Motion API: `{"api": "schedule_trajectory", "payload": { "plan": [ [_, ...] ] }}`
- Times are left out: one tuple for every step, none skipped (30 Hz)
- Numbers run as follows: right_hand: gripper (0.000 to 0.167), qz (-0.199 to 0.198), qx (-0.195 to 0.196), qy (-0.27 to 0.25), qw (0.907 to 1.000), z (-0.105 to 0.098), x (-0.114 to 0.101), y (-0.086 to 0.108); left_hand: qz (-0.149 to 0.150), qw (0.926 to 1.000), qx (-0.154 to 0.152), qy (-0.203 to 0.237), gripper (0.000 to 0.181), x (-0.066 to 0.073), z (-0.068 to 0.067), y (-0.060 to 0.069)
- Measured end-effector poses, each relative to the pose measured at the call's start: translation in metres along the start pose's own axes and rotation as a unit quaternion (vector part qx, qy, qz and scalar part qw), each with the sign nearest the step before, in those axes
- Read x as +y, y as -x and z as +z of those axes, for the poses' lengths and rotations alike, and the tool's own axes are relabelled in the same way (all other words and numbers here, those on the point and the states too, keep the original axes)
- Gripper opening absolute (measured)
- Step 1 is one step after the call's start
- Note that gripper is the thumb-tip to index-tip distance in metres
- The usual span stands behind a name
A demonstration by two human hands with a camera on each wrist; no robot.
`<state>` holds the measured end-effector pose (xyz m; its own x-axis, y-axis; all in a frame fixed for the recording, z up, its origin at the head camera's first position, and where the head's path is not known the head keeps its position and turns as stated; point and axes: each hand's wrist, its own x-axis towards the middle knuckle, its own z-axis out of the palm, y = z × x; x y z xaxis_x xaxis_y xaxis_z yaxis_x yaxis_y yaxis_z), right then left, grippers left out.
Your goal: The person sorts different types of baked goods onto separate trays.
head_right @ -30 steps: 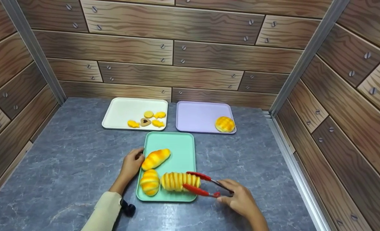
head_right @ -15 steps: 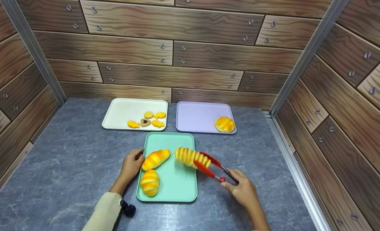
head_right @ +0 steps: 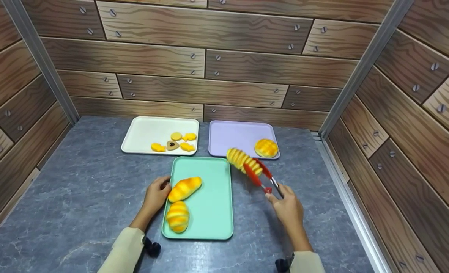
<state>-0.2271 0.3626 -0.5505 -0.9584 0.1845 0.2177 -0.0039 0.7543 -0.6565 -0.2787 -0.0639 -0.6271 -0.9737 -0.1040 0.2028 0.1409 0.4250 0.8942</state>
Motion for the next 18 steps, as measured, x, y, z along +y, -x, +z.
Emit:
{"api": "schedule_trajectory", "payload": {
  "plan": [
    [0.063, 0.007, -0.002, 0.003, 1.0000, 0.001, 0.000, -0.004, 0.001, 1.0000, 0.000, 0.001, 0.033, 0.000, 0.000, 0.000],
    [0.063, 0.015, -0.003, 0.004, 0.9999, 0.001, 0.001, -0.009, 0.000, 1.0000, 0.001, 0.003, 0.033, 0.000, 0.001, 0.000],
    [0.064, 0.020, -0.003, 0.006, 0.9998, 0.002, 0.001, -0.014, 0.000, 1.0000, 0.001, 0.004, 0.033, 0.000, 0.001, 0.000],
    [0.065, 0.026, -0.005, 0.006, 0.9996, 0.003, 0.001, -0.018, 0.000, 1.0000, 0.001, 0.004, 0.033, 0.000, 0.001, 0.000],
    [0.064, 0.031, -0.006, 0.005, 0.9995, 0.005, 0.002, -0.023, 0.000, 1.0000, 0.001, 0.003, 0.033, 0.000, 0.001, 0.000],
    [0.064, 0.035, -0.006, 0.005, 0.9993, 0.006, 0.002, -0.028, 0.000, 1.0000, 0.000, 0.002, 0.033, 0.000, 0.001, 0.000],
    [0.064, 0.039, -0.006, 0.006, 0.9992, 0.008, 0.002, -0.032, -0.002, 1.0000, 0.000, 0.001, 0.034, 0.001, 0.000, 0.000],
    [0.062, 0.042, -0.004, 0.007, 0.9991, 0.010, 0.003, -0.037, -0.002, 1.0000, 0.000, 0.000, 0.034, 0.001, 0.000, 0.000],
    [0.061, 0.045, -0.005, 0.010, 0.9989, 0.011, 0.004, -0.041, -0.004, 1.0000, 0.000, -0.001, 0.034, 0.001, 0.000, 0.000],
    [0.060, 0.049, -0.008, 0.014, 0.9987, 0.013, 0.004, -0.046, -0.005, 1.0000, 0.001, 0.000, 0.034, 0.001, 0.000, 0.000],
    [0.059, 0.052, -0.009, 0.018, 0.9984, 0.015, 0.005, -0.050, -0.005, 1.0000, 0.002, -0.001, 0.034, 0.001, 0.000, 0.000],
    [0.059, 0.055, -0.011, 0.022, 0.9982, 0.017, 0.005, -0.055, -0.006, 1.0000, 0.002, -0.001, 0.034, 0.000, 0.000, 0.000],
    [0.059, 0.059, -0.014, 0.027, 0.9978, 0.019, 0.006, -0.059, -0.007, 1.0000, 0.003, -0.001, 0.034, 0.000, 0.000, 0.000],
    [0.058, 0.063, -0.017, 0.031, 0.9974, 0.021, 0.007, -0.063, -0.006, 1.0000, 0.004, -0.002, 0.034, 0.000, 0.000, 0.000],
    [0.058, 0.068, -0.021, 0.036, 0.9968, 0.022, 0.007, -0.067, -0.004, 1.0000, 0.005, -0.003, 0.033, 0.000, 0.001, 0.000],
    [0.058, 0.072, -0.024, 0.038, 0.9964, 0.024, 0.007, -0.070, -0.003, 1.0000, 0.005, -0.003, 0.033, -0.001, 0.001, 0.000],
    [0.058, 0.076, -0.025, 0.038, 0.9961, 0.026, 0.007, -0.074, -0.004, 1.0000, 0.004, -0.003, 0.033, -0.001, 0.001, 0.000],
    [0.059, 0.081, -0.027, 0.041, 0.9955, 0.027, 0.007, -0.077, -0.005, 1.0000, 0.003, -0.004, 0.033, -0.002, 0.002, 0.000]
  ]
}}
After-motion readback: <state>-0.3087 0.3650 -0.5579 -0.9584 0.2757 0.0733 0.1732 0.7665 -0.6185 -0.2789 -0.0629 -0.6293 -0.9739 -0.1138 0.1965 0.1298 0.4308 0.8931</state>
